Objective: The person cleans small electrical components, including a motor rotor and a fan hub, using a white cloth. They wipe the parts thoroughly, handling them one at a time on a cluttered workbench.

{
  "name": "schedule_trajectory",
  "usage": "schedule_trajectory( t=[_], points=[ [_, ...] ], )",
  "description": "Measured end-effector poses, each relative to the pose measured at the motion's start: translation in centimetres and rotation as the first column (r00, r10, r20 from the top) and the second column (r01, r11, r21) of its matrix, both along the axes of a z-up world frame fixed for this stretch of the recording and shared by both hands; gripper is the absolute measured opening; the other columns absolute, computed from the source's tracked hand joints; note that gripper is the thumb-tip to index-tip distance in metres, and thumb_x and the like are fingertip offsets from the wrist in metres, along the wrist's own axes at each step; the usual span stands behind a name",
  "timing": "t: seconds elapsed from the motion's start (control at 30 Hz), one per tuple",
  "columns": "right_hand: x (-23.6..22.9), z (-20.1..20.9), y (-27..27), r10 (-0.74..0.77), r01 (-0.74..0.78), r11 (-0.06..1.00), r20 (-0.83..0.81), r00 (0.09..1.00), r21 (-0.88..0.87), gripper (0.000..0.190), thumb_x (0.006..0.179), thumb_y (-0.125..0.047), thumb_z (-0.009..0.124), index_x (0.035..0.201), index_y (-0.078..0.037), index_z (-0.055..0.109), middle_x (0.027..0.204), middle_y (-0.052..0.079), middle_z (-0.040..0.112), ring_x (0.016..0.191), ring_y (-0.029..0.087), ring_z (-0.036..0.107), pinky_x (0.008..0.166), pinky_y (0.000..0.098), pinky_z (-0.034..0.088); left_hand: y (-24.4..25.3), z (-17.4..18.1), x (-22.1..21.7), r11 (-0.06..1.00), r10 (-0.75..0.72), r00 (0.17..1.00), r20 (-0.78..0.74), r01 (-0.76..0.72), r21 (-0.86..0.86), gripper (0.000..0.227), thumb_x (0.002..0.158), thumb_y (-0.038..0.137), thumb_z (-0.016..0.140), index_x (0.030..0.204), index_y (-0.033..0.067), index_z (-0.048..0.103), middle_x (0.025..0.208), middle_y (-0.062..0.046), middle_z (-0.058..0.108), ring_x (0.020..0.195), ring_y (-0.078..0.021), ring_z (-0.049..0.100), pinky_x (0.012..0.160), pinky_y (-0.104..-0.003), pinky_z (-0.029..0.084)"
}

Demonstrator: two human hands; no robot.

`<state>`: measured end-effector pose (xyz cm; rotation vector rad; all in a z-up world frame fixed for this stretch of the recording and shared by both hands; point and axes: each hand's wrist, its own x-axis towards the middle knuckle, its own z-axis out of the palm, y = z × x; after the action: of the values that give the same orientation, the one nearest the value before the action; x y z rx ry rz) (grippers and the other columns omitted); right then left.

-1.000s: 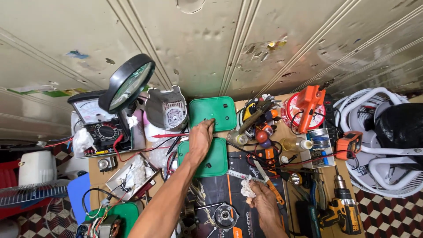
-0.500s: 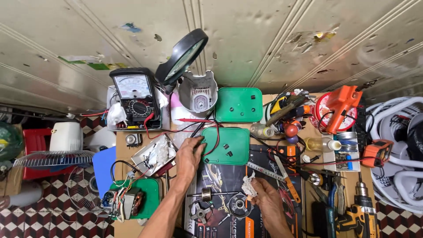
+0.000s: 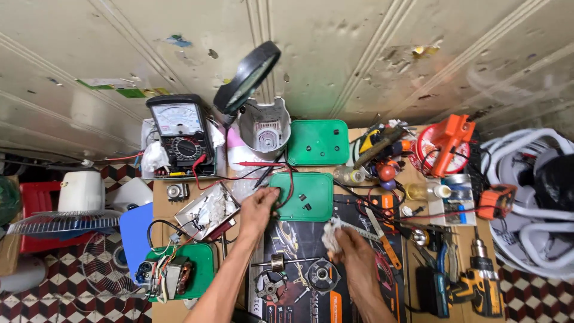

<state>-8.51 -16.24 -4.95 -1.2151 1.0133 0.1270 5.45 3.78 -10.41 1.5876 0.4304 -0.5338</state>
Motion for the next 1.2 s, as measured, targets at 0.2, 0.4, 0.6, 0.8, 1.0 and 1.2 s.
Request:
schedule_trajectory(
  t=[0.2,0.4,0.6,0.8,1.0,1.2],
  points=[
    [4.1,4.3,0.8,0.093,-0.091,0.996,0.264,0.960,-0.018,0.036,0.099,-0.025,0.061,0.120,0.003,0.069,0.093,0.004,0.071,0.072,0.009,0.059,0.063,0.0254,0.046,-1.1,9.2,-4.2,0.851,-0.019,0.966,-0.256,-0.119,-0.511,0.025,0.090,0.019,0.077,0.108,0.0016,0.076,0.094,-0.006,0.076,0.072,-0.0075,0.061,0.062,-0.022,0.048],
    [4.5,7.4,1.9,0.171,-0.317,0.907,0.447,0.878,0.277,0.035,0.102,-0.022,0.060,0.121,0.006,0.069,0.098,0.004,0.069,0.083,0.008,0.061,0.076,0.0239,0.050,-2.4,10.5,-5.7,0.903,-0.052,0.995,-0.085,0.010,-0.429,0.023,0.087,0.017,0.081,0.100,-0.0024,0.077,0.086,-0.006,0.075,0.069,-0.0076,0.060,0.060,-0.018,0.046],
    [3.1,5.6,1.1,0.104,-0.231,0.932,0.401,0.910,0.281,0.023,0.097,-0.015,0.064,0.111,0.003,0.069,0.096,0.004,0.071,0.082,0.010,0.064,0.073,0.0249,0.051,-3.1,8.6,-6.9,0.965,-0.076,0.980,0.183,0.119,-0.235,0.036,0.086,0.016,0.087,0.105,-0.0066,0.067,0.088,-0.008,0.070,0.077,-0.0109,0.063,0.069,-0.025,0.051],
    [2.4,5.6,1.9,0.005,-0.153,0.921,0.381,0.925,0.360,0.025,0.098,-0.020,0.065,0.109,0.002,0.069,0.091,0.003,0.072,0.075,0.009,0.061,0.066,0.0244,0.048,-2.0,10.7,-7.7,0.820,-0.232,0.971,0.060,0.228,-0.525,0.041,0.092,0.022,0.073,0.127,0.0013,0.069,0.101,-0.007,0.077,0.089,-0.0099,0.070,0.080,-0.023,0.055],
    [2.7,4.7,3.3,0.146,-0.129,0.989,0.345,0.927,-0.073,0.025,0.092,-0.019,0.070,0.109,-0.001,0.065,0.085,0.002,0.072,0.069,0.006,0.059,0.058,0.0215,0.043,-2.9,11.4,-10.3,0.926,0.040,0.999,0.027,-0.026,-0.376,0.032,0.095,0.022,0.072,0.117,-0.0007,0.076,0.103,-0.005,0.077,0.092,-0.0130,0.071,0.083,-0.026,0.057],
    [-0.3,2.3,3.3,0.120,-0.091,0.991,0.379,0.918,-0.095,0.023,0.099,-0.017,0.071,0.110,0.003,0.071,0.088,0.003,0.067,0.070,0.005,0.053,0.060,0.0208,0.041,-1.9,9.7,-12.4,0.703,0.004,0.956,-0.295,-0.212,-0.678,0.031,0.095,0.021,0.071,0.119,0.0003,0.072,0.106,-0.001,0.075,0.097,-0.0114,0.070,0.088,-0.027,0.059]
  ],
)
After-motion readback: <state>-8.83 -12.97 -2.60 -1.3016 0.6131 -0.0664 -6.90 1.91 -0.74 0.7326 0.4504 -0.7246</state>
